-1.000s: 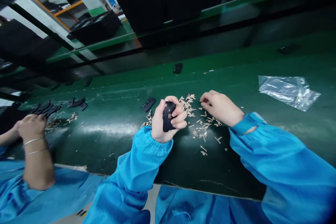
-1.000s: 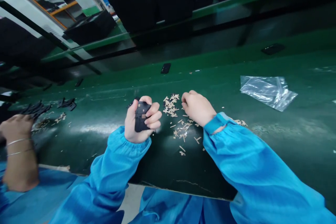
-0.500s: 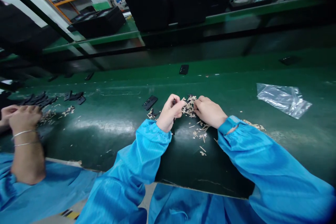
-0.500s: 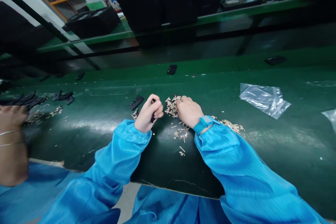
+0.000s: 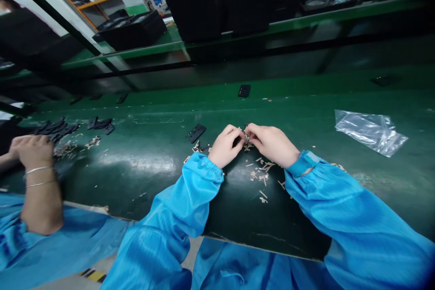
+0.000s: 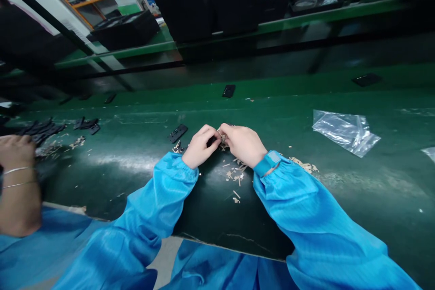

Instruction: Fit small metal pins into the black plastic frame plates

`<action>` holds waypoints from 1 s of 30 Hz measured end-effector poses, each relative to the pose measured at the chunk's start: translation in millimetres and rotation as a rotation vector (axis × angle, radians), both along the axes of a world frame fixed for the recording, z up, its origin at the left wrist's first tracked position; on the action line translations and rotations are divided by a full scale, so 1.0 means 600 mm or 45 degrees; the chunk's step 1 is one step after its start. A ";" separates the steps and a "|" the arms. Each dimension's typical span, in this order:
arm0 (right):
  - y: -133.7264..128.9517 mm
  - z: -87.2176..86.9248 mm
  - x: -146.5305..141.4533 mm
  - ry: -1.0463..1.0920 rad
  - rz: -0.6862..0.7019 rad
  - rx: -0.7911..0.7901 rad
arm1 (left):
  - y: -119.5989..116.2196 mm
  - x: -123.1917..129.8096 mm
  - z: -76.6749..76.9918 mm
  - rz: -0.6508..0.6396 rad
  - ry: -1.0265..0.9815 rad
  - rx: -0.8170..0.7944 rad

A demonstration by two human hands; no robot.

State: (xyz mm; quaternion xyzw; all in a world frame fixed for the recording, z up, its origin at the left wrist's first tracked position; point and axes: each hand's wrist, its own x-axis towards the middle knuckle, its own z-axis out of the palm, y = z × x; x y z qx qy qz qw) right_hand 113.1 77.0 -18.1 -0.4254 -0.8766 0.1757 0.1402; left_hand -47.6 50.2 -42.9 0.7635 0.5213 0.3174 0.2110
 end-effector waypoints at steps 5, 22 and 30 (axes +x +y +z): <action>0.002 -0.006 -0.002 0.080 -0.091 0.035 | 0.006 -0.007 -0.001 0.122 -0.106 -0.051; 0.000 -0.011 -0.010 0.276 -0.192 -0.025 | 0.008 -0.011 -0.002 0.393 -0.508 -0.187; -0.030 -0.003 -0.021 0.474 -0.196 0.023 | -0.002 0.008 -0.007 0.389 -0.641 -0.225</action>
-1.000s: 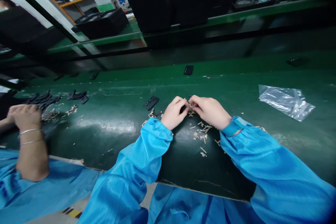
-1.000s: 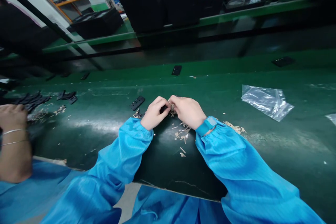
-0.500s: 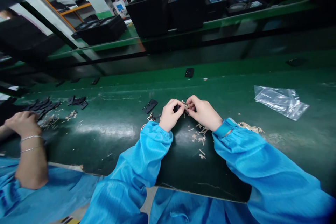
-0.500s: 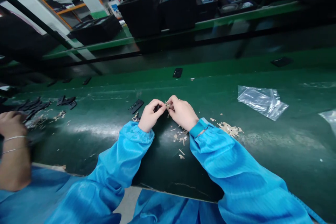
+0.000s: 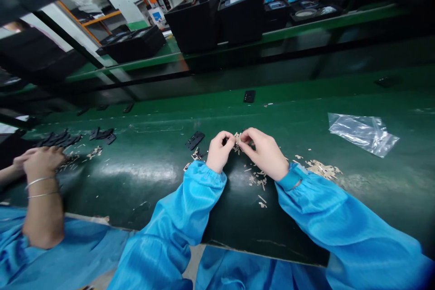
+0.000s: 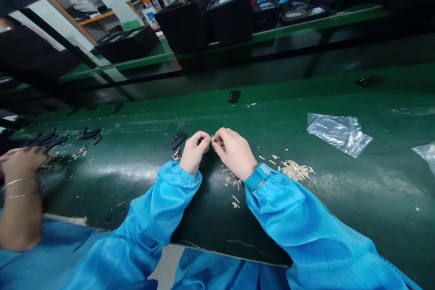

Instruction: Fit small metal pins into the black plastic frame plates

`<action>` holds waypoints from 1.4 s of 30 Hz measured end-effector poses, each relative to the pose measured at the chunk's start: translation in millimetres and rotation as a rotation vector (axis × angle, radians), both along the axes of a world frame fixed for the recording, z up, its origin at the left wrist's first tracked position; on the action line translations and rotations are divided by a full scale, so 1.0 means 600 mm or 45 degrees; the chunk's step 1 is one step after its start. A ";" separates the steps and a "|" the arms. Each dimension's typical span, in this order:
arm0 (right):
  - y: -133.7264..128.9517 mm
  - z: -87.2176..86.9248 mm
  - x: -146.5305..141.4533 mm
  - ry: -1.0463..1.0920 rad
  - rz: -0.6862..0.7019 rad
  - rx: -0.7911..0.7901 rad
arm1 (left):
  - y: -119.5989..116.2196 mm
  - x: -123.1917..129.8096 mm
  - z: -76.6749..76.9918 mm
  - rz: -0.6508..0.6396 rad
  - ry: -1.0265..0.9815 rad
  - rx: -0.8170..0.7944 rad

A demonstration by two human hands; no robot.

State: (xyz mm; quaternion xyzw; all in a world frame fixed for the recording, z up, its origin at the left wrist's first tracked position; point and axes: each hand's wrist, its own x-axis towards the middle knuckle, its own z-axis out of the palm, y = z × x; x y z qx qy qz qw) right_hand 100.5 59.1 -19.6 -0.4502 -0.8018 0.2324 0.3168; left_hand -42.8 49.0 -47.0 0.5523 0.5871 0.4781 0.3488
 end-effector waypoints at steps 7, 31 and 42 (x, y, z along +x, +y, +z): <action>-0.004 -0.010 0.011 0.165 -0.033 -0.001 | -0.020 0.015 0.021 -0.142 0.073 0.040; -0.018 -0.012 0.013 0.010 -0.046 0.104 | -0.025 0.022 0.032 -0.218 0.242 0.205; -0.018 -0.017 0.016 -0.023 0.030 0.137 | -0.026 0.020 0.034 -0.196 0.258 0.168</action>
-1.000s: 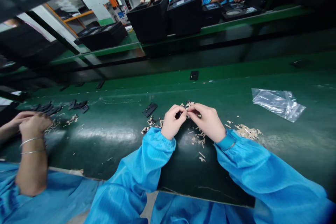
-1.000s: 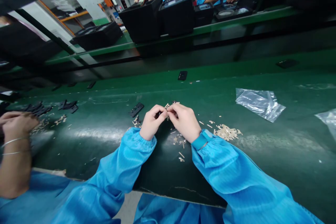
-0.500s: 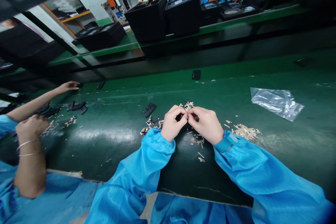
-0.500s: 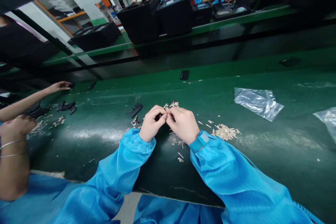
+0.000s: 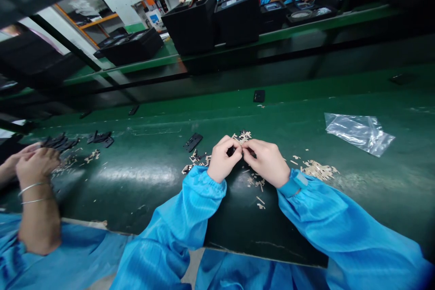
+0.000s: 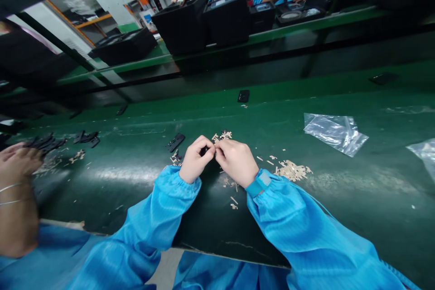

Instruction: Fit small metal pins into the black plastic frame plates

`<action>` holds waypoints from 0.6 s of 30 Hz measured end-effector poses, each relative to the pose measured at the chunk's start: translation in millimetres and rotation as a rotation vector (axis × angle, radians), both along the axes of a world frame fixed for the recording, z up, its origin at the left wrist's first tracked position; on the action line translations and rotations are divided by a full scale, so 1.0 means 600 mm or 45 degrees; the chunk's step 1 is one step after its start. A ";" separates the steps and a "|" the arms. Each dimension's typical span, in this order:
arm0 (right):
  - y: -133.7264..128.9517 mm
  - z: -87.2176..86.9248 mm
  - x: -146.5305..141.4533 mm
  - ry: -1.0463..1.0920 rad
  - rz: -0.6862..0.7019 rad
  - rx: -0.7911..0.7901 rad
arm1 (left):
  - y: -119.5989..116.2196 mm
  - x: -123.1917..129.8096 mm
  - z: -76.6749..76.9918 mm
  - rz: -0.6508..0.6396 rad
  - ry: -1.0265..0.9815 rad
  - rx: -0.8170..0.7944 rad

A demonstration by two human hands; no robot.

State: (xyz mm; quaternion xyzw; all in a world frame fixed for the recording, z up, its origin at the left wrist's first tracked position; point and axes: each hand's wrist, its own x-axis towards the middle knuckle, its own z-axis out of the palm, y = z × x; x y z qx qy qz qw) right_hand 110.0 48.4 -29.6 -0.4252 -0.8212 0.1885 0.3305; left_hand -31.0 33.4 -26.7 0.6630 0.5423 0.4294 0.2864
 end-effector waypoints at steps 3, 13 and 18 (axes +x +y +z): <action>-0.001 -0.001 0.000 -0.004 0.001 0.013 | 0.000 0.000 0.000 -0.002 0.008 -0.001; 0.005 0.001 -0.001 0.114 -0.035 -0.008 | 0.000 0.000 -0.003 -0.025 0.002 0.046; 0.006 0.020 0.021 0.180 -0.087 -0.007 | 0.004 -0.012 0.001 -0.087 -0.017 0.131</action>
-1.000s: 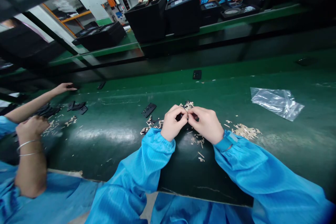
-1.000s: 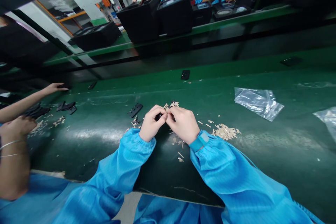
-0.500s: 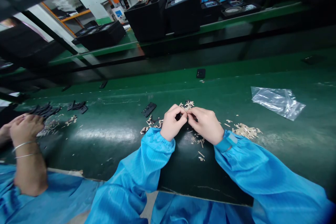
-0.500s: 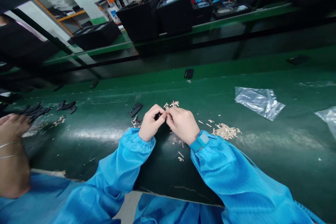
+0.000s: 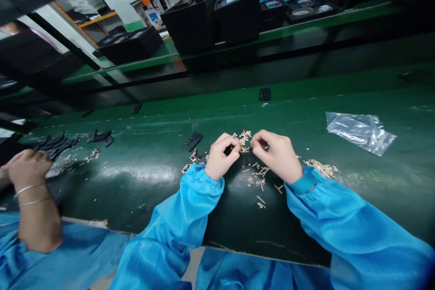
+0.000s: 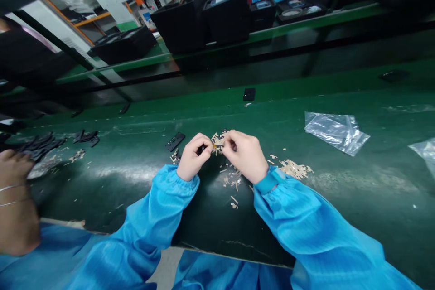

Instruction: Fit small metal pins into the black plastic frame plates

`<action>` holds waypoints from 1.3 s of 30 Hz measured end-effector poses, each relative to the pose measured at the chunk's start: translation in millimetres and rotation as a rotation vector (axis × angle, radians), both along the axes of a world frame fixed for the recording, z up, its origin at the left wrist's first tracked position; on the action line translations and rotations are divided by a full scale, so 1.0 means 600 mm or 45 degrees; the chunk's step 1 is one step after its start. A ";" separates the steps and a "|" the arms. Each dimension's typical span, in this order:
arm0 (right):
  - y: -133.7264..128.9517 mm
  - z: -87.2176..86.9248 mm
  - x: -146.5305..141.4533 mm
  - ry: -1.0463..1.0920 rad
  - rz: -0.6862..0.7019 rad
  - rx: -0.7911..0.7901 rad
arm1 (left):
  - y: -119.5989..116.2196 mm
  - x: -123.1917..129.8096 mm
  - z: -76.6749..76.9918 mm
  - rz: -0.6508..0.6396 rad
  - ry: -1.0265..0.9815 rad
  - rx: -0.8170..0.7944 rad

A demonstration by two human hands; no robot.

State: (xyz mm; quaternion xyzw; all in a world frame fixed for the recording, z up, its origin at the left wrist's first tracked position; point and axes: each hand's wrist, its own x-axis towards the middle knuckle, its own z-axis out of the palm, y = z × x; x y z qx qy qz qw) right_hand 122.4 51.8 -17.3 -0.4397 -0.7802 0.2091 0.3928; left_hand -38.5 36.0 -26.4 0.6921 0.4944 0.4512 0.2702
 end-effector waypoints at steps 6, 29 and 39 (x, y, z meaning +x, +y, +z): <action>-0.011 0.014 0.017 -0.053 0.108 -0.070 | 0.000 -0.005 0.008 -0.168 0.013 0.130; -0.009 0.014 0.019 0.146 0.280 -0.149 | 0.000 -0.009 0.012 -0.340 0.084 0.165; -0.014 0.009 0.012 0.072 0.324 -0.113 | 0.000 -0.008 0.011 -0.372 0.091 0.153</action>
